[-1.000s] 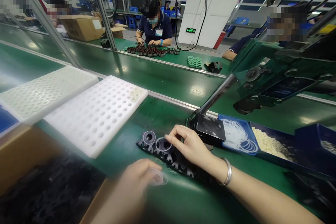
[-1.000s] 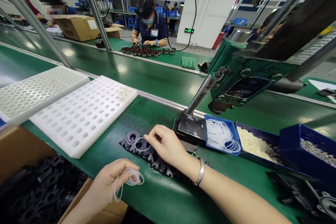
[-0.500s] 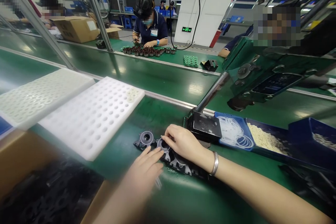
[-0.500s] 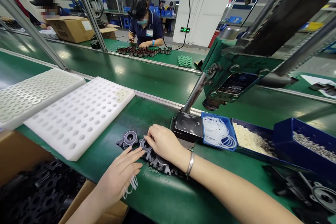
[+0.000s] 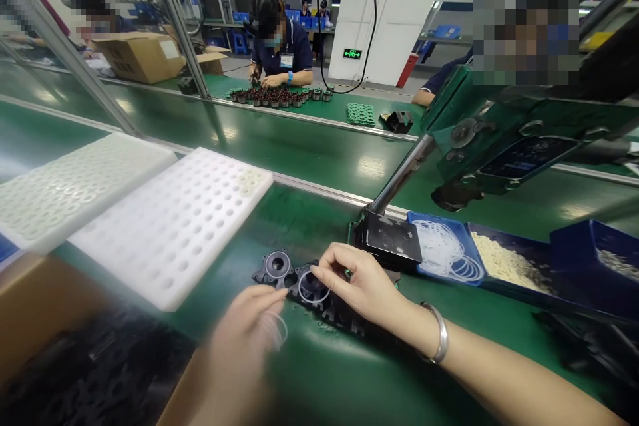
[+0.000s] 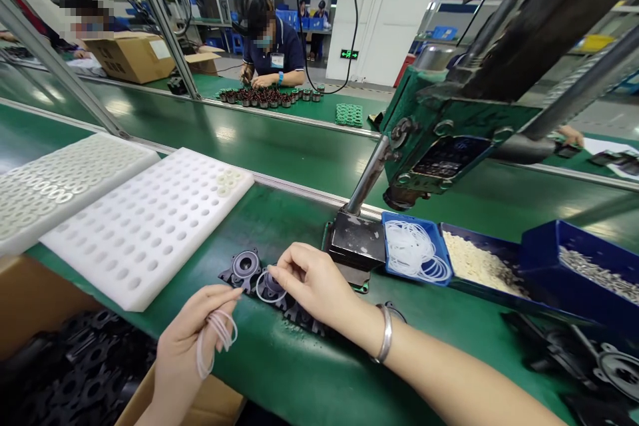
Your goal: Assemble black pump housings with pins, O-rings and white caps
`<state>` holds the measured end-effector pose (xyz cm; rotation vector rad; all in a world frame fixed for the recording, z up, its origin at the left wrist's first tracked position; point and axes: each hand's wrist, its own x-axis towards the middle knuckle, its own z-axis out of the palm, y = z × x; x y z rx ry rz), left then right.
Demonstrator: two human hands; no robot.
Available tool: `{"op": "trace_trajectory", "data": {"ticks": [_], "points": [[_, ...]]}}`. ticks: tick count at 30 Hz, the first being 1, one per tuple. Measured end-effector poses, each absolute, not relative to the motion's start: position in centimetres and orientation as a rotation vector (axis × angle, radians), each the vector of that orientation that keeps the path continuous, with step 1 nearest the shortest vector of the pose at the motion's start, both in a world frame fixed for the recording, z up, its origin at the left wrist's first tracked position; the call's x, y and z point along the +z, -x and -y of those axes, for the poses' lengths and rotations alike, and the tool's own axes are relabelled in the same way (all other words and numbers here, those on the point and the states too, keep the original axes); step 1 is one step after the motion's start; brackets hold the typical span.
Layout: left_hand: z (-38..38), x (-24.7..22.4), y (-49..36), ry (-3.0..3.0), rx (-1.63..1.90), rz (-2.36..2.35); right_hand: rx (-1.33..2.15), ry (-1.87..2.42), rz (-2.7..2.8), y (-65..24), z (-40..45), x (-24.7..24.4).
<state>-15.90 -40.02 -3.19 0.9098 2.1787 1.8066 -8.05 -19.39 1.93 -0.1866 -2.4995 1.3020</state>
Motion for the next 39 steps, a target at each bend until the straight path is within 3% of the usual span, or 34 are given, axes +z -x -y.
{"op": "trace_trajectory", "data": {"ticks": [3,7,13,24,39], "points": [[38.6,-2.6,14.6,-0.516,1.881,-1.988,1.350,0.243,2.460,7.3,20.1,2.4],[37.0,-2.0,13.4,-0.431,1.821,-1.933,1.357,0.270,2.419,6.1,20.7,2.4],[36.8,-1.6,13.0,-0.594,1.809,-1.996,1.187,0.218,2.433,4.7,20.4,1.6],[36.7,-0.8,12.1,-0.776,1.736,-2.092,0.394,-0.325,2.598,2.9,19.9,2.3],[36.3,-0.1,11.9,-1.288,1.559,-2.393,0.126,-0.459,2.588,2.2,20.2,2.4]]}}
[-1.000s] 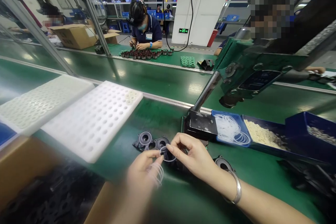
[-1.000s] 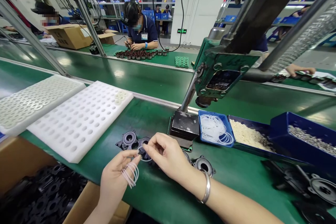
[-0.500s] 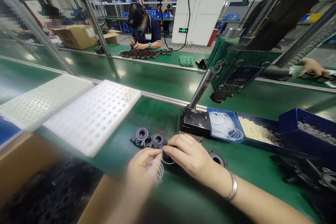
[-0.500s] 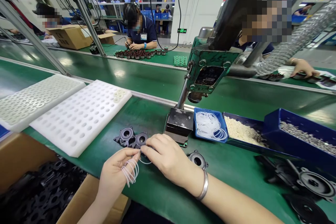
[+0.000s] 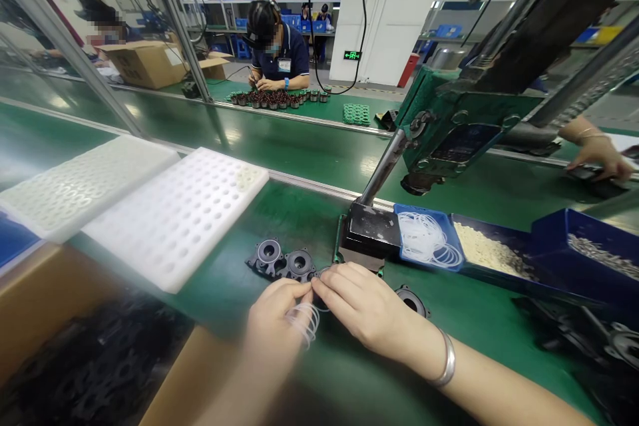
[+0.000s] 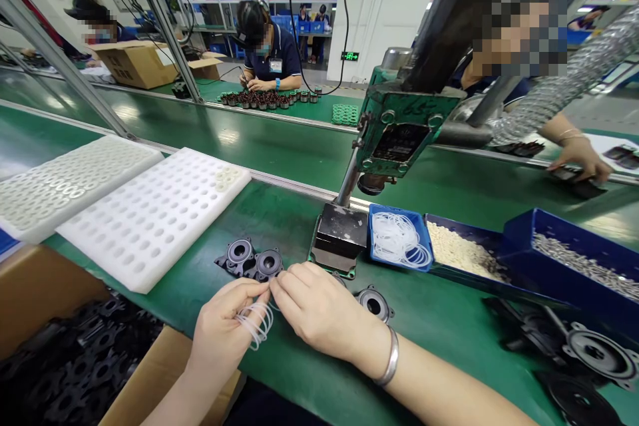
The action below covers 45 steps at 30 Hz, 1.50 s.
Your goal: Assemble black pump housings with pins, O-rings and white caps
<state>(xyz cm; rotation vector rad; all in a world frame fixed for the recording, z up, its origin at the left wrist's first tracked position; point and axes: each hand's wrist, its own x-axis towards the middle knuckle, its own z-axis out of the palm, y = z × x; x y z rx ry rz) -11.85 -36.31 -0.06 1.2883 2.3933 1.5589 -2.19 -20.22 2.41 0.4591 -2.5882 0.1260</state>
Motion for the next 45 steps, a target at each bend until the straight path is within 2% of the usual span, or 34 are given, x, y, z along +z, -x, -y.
{"op": "trace_trajectory", "data": {"ticks": [7,17,27,39,45], "points": [[36.2,-0.4,11.8,-1.429,1.528,-2.410,0.191,-0.477,2.651,2.4,20.4,2.6],[36.7,-0.3,12.0,-1.339,1.579,-2.414,0.542,-0.135,2.469,3.4,19.3,1.6],[36.9,-0.1,12.4,-1.300,1.614,-2.369,0.258,-0.380,2.551,2.3,21.1,2.2],[37.5,0.0,12.8,-1.444,1.640,-2.294,0.249,-0.495,2.584,2.7,21.4,2.7],[37.8,-0.2,12.7,-1.482,1.674,-2.302,0.424,-0.385,2.591,3.6,21.6,2.3]]}}
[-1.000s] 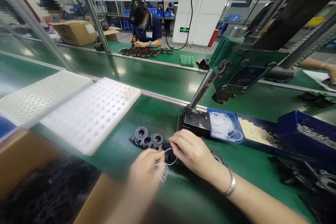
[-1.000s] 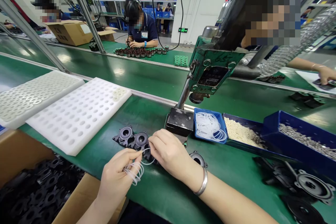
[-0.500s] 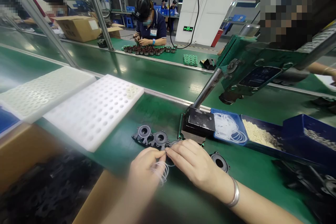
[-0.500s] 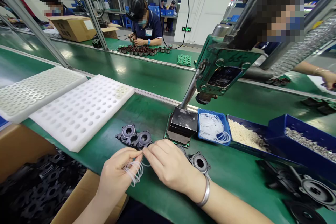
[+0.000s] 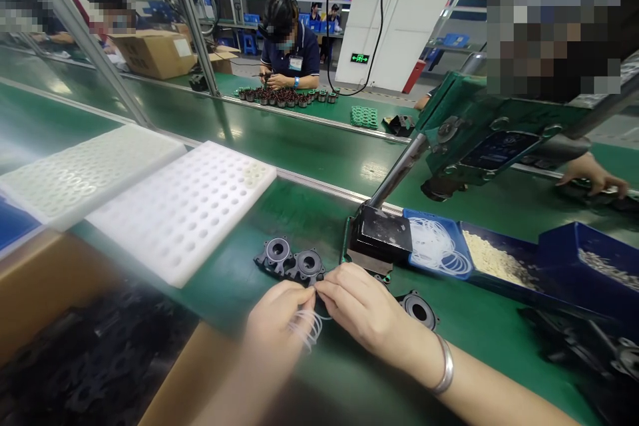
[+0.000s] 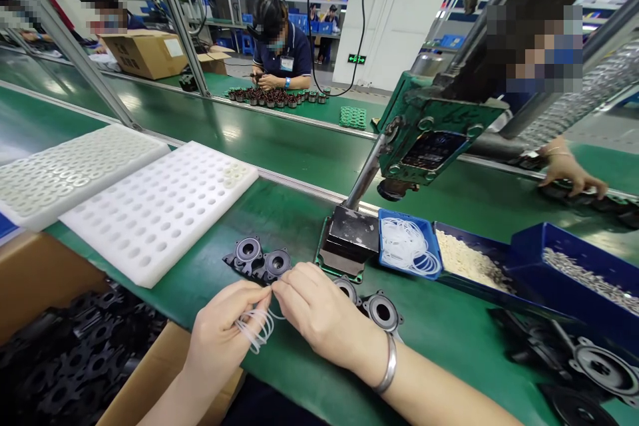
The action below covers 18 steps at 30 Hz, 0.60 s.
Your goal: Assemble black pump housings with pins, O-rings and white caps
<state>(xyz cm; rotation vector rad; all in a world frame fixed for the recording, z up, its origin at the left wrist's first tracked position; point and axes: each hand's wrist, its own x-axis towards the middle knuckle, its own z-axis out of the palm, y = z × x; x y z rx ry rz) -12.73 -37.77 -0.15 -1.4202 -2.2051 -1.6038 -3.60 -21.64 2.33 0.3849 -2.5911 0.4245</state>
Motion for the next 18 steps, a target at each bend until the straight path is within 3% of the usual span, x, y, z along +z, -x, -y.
{"op": "trace_trajectory", "data": {"ticks": [10,18], "points": [[38.6,-0.4,13.0,1.348,-1.584,2.274,0.708,-0.207,2.437,4.0,20.8,1.5],[38.7,-0.4,13.1,1.327,-1.614,2.308,0.370,-0.423,2.475,2.7,21.9,2.9]]}}
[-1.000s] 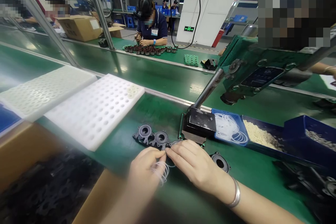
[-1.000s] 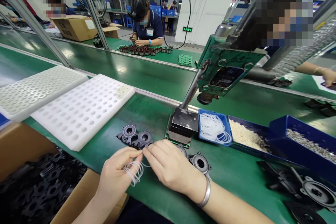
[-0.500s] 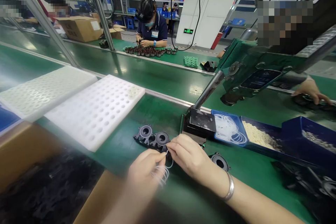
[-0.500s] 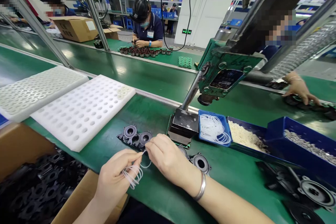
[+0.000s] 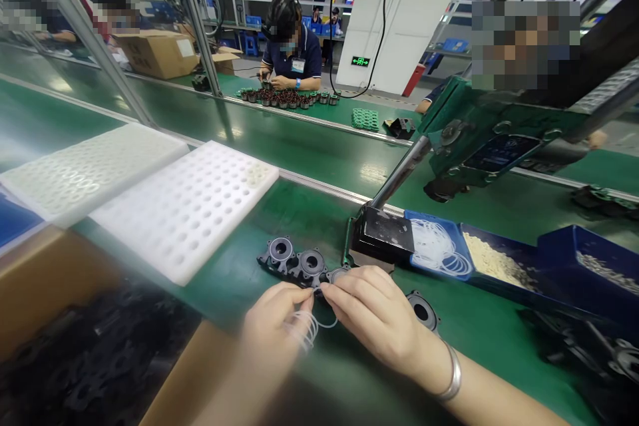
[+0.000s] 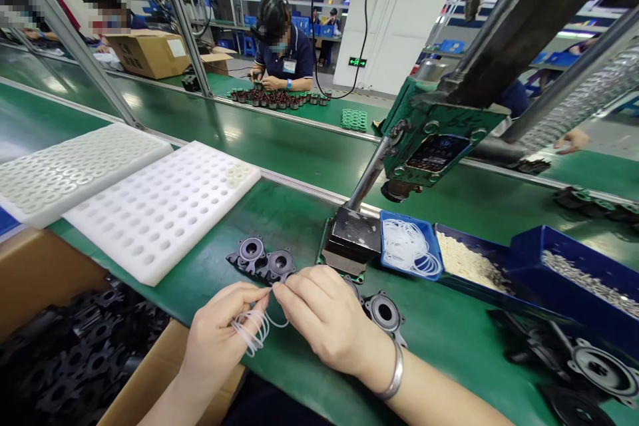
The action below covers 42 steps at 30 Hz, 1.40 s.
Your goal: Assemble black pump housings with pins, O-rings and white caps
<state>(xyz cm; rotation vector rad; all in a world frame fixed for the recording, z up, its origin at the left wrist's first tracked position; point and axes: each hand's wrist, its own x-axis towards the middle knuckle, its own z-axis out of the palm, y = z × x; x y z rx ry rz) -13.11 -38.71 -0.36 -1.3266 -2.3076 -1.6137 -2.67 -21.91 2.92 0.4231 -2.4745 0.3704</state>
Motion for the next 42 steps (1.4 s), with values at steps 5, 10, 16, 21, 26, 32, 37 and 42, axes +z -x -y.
{"op": "trace_trajectory", "data": {"ticks": [5,10,16,21,26,32,37,42], "points": [[38.9,-0.2,13.1,1.330,-1.671,2.318,0.245,-0.500,2.535,2.8,22.0,3.0],[39.0,-0.2,13.0,1.342,-1.726,2.327,0.236,-0.484,2.548,3.0,22.3,2.9],[39.0,-0.2,13.0,1.383,-1.649,2.297,0.172,-0.506,2.531,3.3,22.6,2.8],[39.1,-0.6,13.2,1.432,-1.595,2.240,0.136,-0.528,2.522,3.6,22.7,3.1],[39.0,-0.9,13.2,1.417,-1.554,2.259,0.167,-0.531,2.542,3.7,22.8,3.1],[38.8,-1.2,13.2,1.423,-1.447,2.302,0.192,-0.538,2.570,3.8,22.9,2.7],[38.6,-0.9,13.1,1.470,-1.326,2.277,0.283,-0.446,2.601,4.5,22.6,2.0],[39.0,-0.7,12.8,1.469,-1.351,2.238,0.496,-0.260,2.520,5.3,21.1,1.1]]}}
